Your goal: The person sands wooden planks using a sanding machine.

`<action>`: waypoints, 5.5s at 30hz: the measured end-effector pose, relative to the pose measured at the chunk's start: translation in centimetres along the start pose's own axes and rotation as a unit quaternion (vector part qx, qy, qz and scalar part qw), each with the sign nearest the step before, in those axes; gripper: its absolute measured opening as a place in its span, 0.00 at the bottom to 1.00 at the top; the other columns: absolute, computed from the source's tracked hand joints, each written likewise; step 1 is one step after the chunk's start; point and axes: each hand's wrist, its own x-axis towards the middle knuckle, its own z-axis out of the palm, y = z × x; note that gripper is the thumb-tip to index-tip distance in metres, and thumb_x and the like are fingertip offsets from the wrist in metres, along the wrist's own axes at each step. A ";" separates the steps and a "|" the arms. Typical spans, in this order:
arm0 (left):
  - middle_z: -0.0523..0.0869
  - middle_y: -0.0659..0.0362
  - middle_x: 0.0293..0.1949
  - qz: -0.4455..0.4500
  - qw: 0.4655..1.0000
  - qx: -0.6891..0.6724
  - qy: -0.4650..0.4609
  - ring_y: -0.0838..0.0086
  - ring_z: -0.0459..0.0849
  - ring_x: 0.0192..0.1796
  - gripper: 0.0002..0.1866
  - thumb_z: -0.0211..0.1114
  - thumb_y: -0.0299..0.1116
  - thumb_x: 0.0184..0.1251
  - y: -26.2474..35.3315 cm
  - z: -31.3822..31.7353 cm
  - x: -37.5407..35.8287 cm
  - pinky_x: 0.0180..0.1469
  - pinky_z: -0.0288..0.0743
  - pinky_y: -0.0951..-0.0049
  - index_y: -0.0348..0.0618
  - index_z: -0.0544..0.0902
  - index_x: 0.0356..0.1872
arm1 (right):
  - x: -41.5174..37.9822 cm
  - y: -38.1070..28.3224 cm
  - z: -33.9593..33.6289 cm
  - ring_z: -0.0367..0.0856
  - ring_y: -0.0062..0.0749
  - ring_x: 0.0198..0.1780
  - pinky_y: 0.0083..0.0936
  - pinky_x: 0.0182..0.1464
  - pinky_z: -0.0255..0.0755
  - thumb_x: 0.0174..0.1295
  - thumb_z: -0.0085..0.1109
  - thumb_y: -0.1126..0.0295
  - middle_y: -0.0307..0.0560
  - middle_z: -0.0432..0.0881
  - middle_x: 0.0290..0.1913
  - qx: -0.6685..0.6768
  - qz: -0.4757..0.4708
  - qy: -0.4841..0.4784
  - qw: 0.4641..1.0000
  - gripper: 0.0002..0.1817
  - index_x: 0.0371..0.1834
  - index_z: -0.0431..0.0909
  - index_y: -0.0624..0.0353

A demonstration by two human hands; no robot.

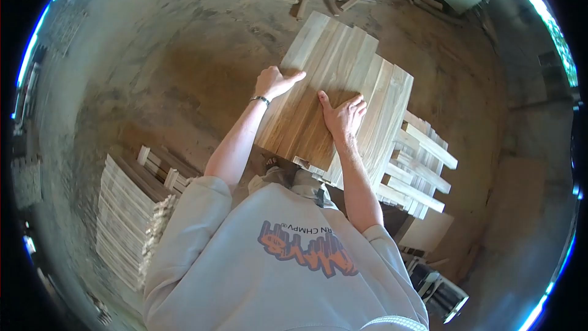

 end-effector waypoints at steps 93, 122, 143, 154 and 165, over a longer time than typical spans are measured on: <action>0.83 0.51 0.43 0.720 0.600 0.000 -0.349 0.60 0.85 0.45 0.34 0.68 0.26 0.43 -13.8 -7.0 -49.0 0.44 0.81 0.66 0.40 0.71 0.58 | -62.5 3.4 2.5 0.70 0.34 0.61 0.36 0.64 0.63 0.65 0.49 0.41 0.43 0.73 0.59 0.781 0.195 0.408 0.431 0.33 0.63 0.66 0.54; 0.85 0.53 0.50 0.623 0.065 0.345 -0.699 0.66 0.83 0.49 0.39 0.77 0.41 0.40 -2.9 35.4 -93.7 0.55 0.74 0.72 0.51 0.77 0.62 | -87.2 19.1 -5.9 0.47 0.48 0.74 0.52 0.74 0.44 0.52 0.60 0.32 0.53 0.53 0.71 0.682 0.370 0.606 0.178 0.56 0.73 0.45 0.57; 0.87 0.56 0.44 0.182 0.716 0.045 -0.673 0.79 0.83 0.44 0.18 0.66 0.37 0.66 -14.7 28.4 -64.4 0.49 0.77 0.79 0.34 0.82 0.50 | -106.9 21.3 -6.0 0.80 0.27 0.47 0.24 0.50 0.70 0.68 0.55 0.55 0.49 0.84 0.43 0.252 0.733 0.376 0.508 0.21 0.51 0.78 0.64; 0.85 0.56 0.48 0.194 0.672 0.050 -0.713 0.77 0.83 0.48 0.19 0.65 0.32 0.66 -16.6 25.8 -61.9 0.55 0.75 0.77 0.33 0.79 0.54 | -112.6 16.9 -2.2 0.75 0.22 0.54 0.20 0.57 0.67 0.68 0.57 0.62 0.40 0.78 0.54 0.507 0.619 0.446 0.400 0.24 0.63 0.71 0.64; 0.86 0.54 0.46 0.230 0.674 0.136 -0.688 0.71 0.83 0.48 0.26 0.53 0.49 0.73 -13.4 30.8 -64.0 0.52 0.74 0.72 0.32 0.80 0.53 | -111.0 24.7 -5.3 0.71 0.35 0.61 0.30 0.60 0.65 0.66 0.44 0.37 0.48 0.73 0.62 0.470 0.711 0.370 0.370 0.40 0.67 0.65 0.62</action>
